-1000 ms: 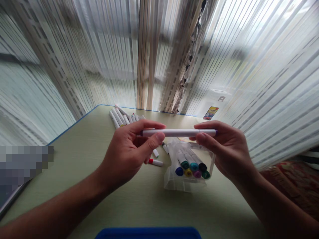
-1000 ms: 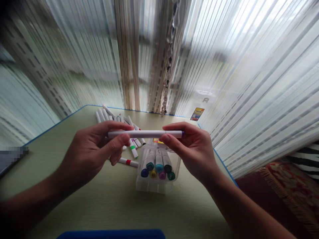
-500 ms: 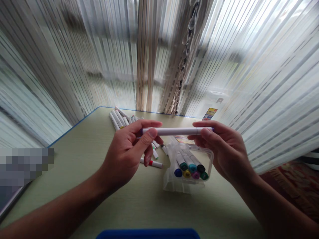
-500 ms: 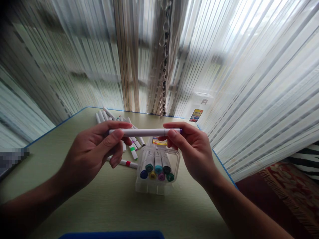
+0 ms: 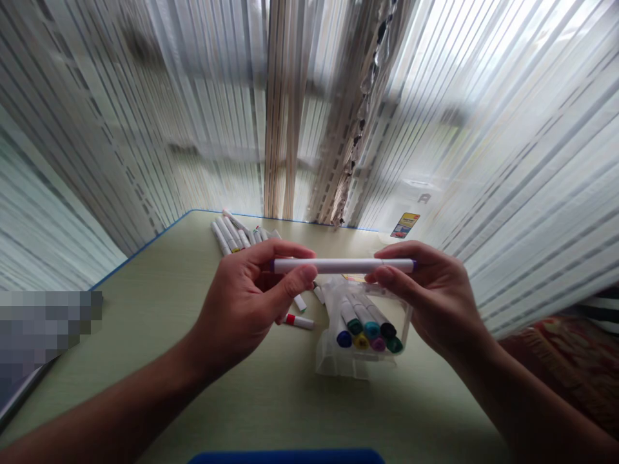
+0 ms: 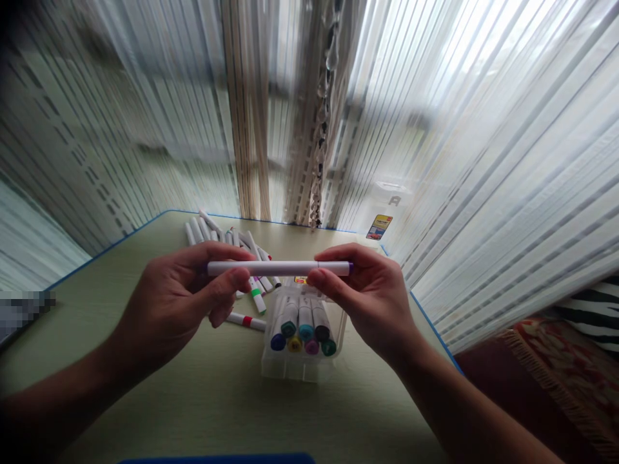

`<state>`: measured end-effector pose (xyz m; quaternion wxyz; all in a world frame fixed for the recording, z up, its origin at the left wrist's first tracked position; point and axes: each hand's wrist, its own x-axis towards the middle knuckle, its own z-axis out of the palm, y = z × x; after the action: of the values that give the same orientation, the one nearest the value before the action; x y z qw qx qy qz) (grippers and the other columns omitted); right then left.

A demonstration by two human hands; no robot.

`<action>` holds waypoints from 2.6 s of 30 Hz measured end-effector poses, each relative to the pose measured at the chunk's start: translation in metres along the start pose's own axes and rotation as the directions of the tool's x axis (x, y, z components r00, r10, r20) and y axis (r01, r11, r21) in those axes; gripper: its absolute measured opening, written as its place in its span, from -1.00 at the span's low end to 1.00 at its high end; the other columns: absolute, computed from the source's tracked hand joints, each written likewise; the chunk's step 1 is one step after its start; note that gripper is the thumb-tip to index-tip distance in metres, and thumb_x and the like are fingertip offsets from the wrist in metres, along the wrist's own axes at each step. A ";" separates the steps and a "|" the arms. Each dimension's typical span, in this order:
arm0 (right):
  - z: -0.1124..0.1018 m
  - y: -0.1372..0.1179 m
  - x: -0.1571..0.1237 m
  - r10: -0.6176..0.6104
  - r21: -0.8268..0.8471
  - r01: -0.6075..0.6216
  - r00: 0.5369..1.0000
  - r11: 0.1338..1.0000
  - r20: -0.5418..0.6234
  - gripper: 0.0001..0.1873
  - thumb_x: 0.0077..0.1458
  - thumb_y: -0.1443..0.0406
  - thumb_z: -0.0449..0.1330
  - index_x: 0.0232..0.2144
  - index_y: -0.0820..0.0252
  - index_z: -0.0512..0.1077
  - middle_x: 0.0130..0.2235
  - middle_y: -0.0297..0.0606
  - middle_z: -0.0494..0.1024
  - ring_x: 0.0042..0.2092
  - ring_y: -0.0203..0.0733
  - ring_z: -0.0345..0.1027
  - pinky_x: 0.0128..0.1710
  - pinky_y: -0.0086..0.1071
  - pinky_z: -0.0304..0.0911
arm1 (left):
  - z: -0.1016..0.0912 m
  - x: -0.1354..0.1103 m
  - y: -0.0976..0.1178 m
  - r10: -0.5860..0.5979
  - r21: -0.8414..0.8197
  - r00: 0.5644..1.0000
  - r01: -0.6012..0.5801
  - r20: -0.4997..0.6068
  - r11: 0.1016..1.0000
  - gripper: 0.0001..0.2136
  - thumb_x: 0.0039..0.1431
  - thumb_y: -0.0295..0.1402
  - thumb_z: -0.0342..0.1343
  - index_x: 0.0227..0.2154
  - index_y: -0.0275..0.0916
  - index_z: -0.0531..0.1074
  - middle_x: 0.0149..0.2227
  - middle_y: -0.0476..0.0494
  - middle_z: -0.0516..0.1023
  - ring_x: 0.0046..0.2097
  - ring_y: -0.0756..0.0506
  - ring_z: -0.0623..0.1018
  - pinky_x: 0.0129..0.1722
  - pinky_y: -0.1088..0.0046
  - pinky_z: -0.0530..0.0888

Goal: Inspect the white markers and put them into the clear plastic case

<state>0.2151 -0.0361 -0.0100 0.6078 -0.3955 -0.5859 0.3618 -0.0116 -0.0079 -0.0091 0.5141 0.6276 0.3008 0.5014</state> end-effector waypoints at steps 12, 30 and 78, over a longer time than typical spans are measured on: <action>0.002 -0.003 0.001 0.036 0.068 -0.035 0.999 0.997 -0.021 -0.81 0.23 0.26 0.21 -0.19 0.13 0.62 -0.37 -0.24 0.66 -0.38 -0.30 0.46 -0.42 -0.50 0.31 | 0.001 0.001 -0.002 -0.015 -0.180 0.999 0.009 -0.029 0.984 -0.74 0.34 -0.27 -0.01 -0.07 -0.32 0.44 -0.37 -0.14 0.58 -0.62 0.07 0.40 -0.66 0.57 0.38; 0.002 0.000 0.000 0.013 0.005 -0.013 1.000 1.000 0.002 -0.83 0.00 0.33 0.42 -0.28 0.08 0.62 -0.43 -0.34 0.63 -0.40 -0.31 0.53 -0.41 -0.54 0.44 | -0.002 -0.001 0.001 -0.017 0.012 1.000 0.017 -0.015 1.000 -0.85 0.07 -0.41 0.32 -0.28 -0.28 0.53 -0.55 0.04 0.49 -0.61 0.10 0.35 -0.66 0.66 0.30; -0.002 0.001 0.001 0.014 0.023 -0.014 1.000 1.000 -0.009 -0.80 -0.09 0.32 0.47 -0.34 0.16 0.61 -0.49 -0.34 0.58 -0.46 -0.27 0.49 -0.46 -0.47 0.43 | -0.004 -0.003 0.000 -0.042 -0.074 0.999 0.044 0.022 0.996 -0.86 0.01 -0.44 0.36 -0.33 -0.30 0.57 -0.60 0.00 0.56 -0.66 0.10 0.40 -0.70 0.72 0.37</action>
<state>0.2167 -0.0350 -0.0105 0.6124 -0.3943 -0.5762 0.3707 -0.0159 -0.0091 -0.0101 0.5508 0.6065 0.2899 0.4947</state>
